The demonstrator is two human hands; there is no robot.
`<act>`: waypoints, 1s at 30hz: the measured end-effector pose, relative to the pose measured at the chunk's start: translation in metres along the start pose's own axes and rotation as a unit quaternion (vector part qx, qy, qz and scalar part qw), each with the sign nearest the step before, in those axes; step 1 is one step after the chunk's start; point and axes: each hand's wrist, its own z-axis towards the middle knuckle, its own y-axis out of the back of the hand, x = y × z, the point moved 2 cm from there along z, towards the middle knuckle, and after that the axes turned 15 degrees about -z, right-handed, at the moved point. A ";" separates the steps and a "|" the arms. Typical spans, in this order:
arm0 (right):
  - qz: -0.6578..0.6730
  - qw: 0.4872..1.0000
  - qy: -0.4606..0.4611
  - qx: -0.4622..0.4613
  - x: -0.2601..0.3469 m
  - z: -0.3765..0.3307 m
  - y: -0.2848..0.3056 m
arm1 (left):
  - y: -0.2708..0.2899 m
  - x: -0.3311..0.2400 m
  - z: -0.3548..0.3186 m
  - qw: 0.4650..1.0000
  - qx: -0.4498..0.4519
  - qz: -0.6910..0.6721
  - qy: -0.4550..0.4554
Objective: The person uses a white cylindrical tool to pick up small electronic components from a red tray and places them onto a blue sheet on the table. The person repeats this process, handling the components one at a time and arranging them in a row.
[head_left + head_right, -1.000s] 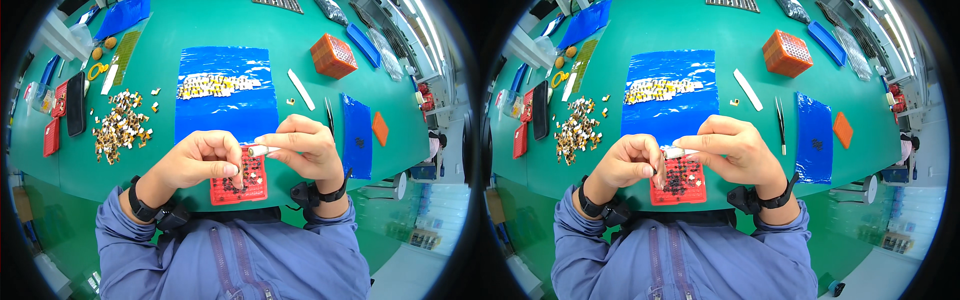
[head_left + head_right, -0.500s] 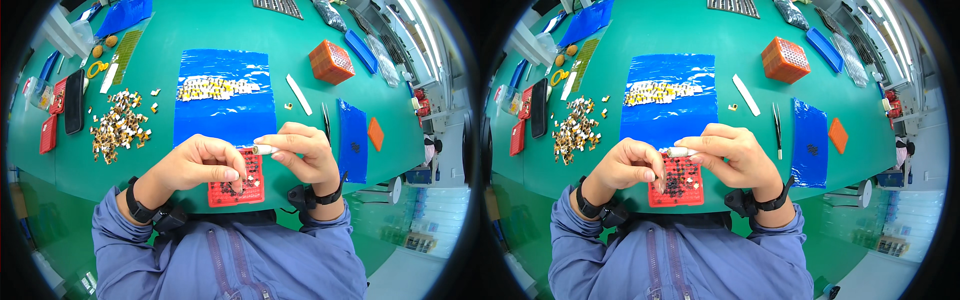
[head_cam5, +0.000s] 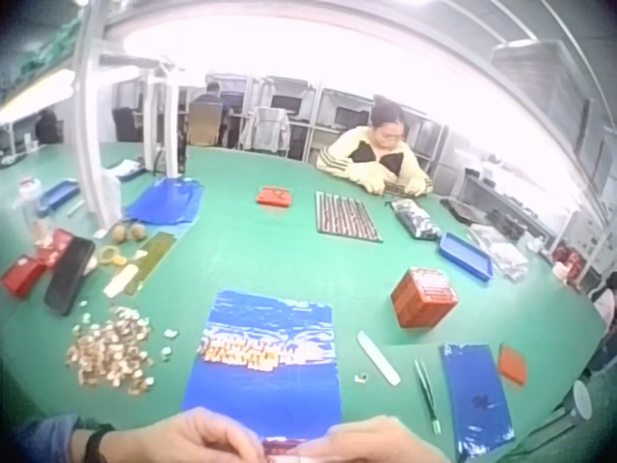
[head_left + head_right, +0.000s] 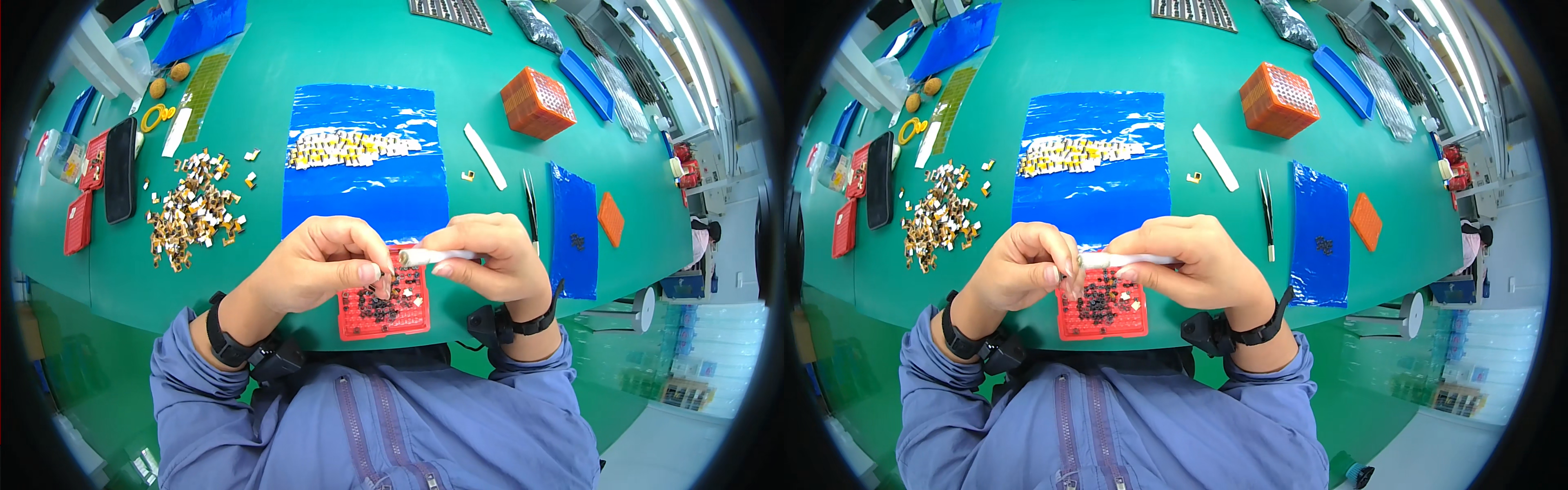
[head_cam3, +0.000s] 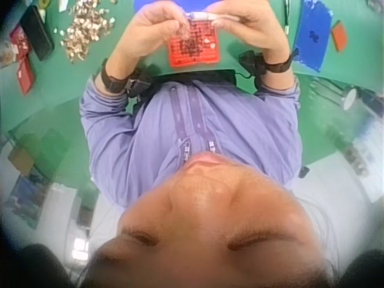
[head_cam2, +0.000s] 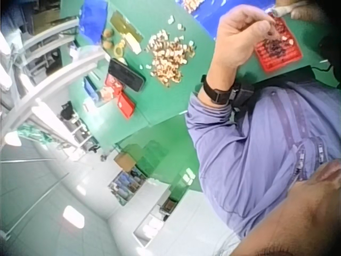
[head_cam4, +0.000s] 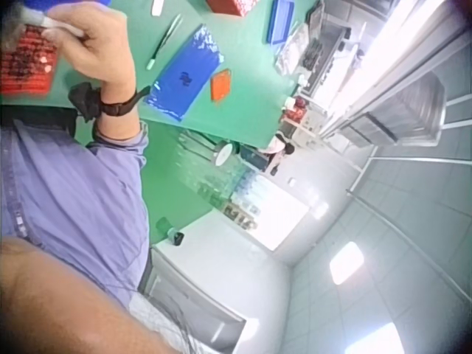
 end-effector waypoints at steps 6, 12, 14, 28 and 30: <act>0.023 1.000 -0.007 0.014 0.001 -0.001 -0.004 | -0.001 0.001 0.000 0.999 -0.022 -0.039 0.010; 0.018 0.998 -0.032 0.043 0.003 -0.002 -0.001 | -0.001 0.001 0.001 0.999 -0.021 -0.027 0.014; 0.023 0.998 -0.036 0.042 0.002 -0.003 -0.002 | 0.000 0.002 0.001 0.999 -0.023 -0.024 0.013; 0.020 0.999 -0.023 0.029 0.002 0.000 -0.002 | -0.002 0.001 0.001 0.999 -0.046 -0.008 0.022; -0.005 0.999 -0.012 0.034 0.000 -0.001 -0.002 | -0.001 0.002 0.001 0.999 -0.044 -0.012 0.023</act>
